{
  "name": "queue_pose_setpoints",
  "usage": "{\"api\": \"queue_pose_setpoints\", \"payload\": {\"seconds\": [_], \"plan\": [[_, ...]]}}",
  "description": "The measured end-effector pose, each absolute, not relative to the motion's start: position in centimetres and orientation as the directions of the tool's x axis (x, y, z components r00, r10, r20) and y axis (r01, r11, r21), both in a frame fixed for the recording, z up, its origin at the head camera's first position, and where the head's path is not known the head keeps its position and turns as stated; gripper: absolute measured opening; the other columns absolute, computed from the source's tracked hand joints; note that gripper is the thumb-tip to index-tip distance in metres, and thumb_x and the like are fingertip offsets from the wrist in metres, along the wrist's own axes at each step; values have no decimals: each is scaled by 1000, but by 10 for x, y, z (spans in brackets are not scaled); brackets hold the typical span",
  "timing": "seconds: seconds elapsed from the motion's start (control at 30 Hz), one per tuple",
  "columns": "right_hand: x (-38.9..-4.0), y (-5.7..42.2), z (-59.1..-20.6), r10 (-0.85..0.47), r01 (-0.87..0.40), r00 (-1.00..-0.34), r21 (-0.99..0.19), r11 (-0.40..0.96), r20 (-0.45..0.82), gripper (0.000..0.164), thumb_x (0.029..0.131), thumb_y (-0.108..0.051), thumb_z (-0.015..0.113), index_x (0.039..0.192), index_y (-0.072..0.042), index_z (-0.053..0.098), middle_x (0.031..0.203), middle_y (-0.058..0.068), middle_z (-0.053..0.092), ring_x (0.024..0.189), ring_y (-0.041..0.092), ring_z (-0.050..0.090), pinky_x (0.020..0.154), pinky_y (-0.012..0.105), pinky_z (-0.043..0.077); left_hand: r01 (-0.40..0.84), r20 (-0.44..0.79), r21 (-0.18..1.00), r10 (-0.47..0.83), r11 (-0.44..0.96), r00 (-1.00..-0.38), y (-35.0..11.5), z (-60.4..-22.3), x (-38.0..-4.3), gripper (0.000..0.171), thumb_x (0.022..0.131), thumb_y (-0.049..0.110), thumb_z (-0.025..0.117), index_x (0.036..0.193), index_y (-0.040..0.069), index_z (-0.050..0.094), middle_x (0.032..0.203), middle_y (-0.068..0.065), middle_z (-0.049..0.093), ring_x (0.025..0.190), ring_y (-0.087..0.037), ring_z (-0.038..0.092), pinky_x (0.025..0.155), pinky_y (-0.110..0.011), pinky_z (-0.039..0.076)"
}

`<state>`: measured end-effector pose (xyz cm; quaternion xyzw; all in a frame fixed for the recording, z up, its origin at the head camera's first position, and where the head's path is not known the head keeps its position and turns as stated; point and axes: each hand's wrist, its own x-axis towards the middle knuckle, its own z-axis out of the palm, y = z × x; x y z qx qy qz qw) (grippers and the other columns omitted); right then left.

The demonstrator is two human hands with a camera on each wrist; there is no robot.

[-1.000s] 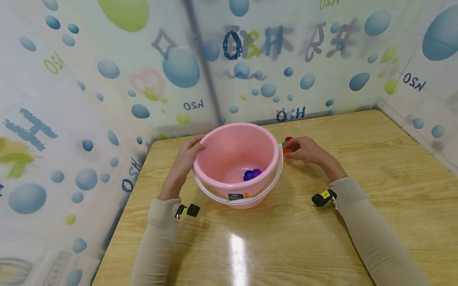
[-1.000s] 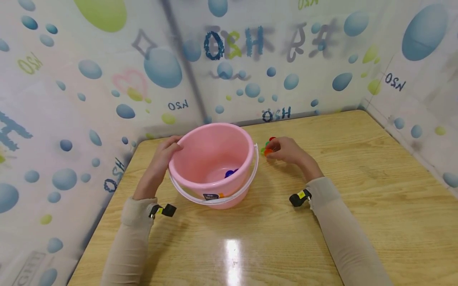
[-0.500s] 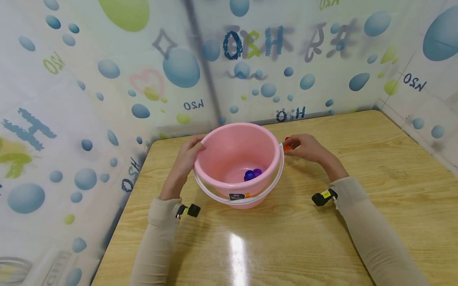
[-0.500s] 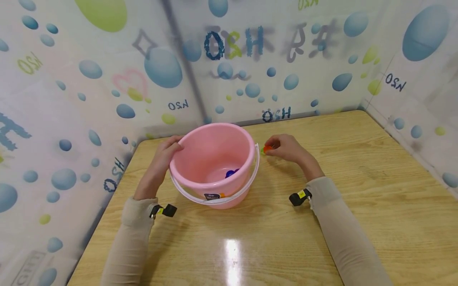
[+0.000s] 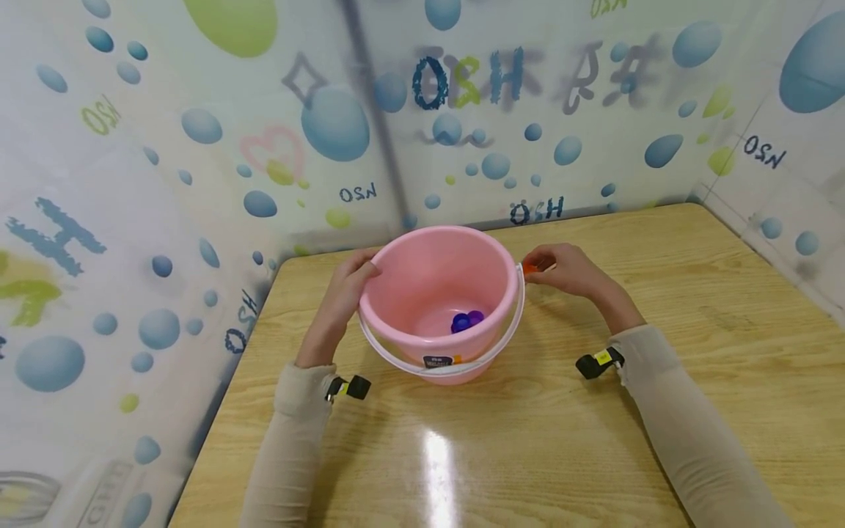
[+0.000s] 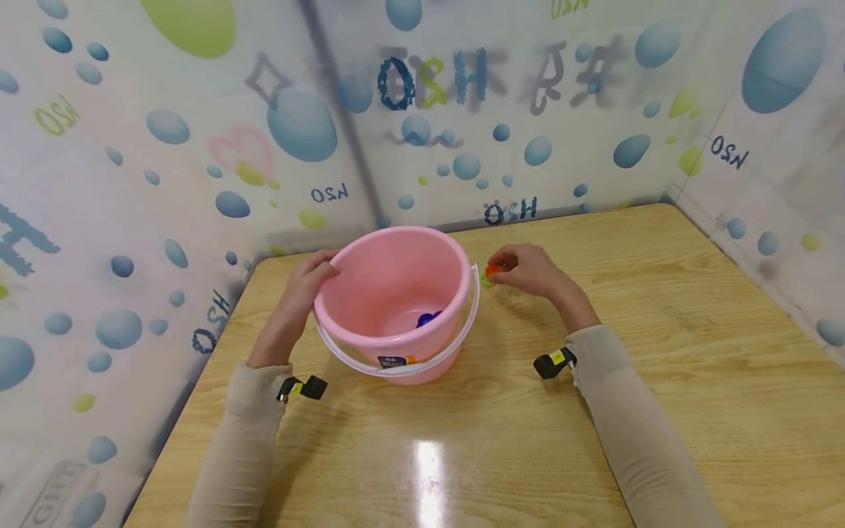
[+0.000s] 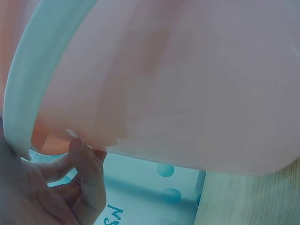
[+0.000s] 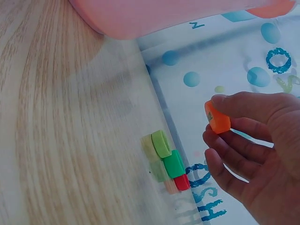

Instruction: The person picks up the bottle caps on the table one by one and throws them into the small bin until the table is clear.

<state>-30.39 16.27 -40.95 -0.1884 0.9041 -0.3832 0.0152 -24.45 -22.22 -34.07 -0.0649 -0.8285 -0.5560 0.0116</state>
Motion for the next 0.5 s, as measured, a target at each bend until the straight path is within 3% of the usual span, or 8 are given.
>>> {"api": "queue_pose_setpoints", "payload": {"seconds": [0.5], "plan": [[-298, 167, -396, -362, -362, -919, -701, 614, 157, 33, 87, -23, 69, 116, -8, 66, 109, 10, 68, 98, 25, 62, 79, 41, 55, 127, 99, 919, 93, 373, -991, -222, -341, -245, 34, 93, 24, 50, 122, 10, 61, 111, -15, 64, 78, -17, 66, 67, -23, 53]]}}
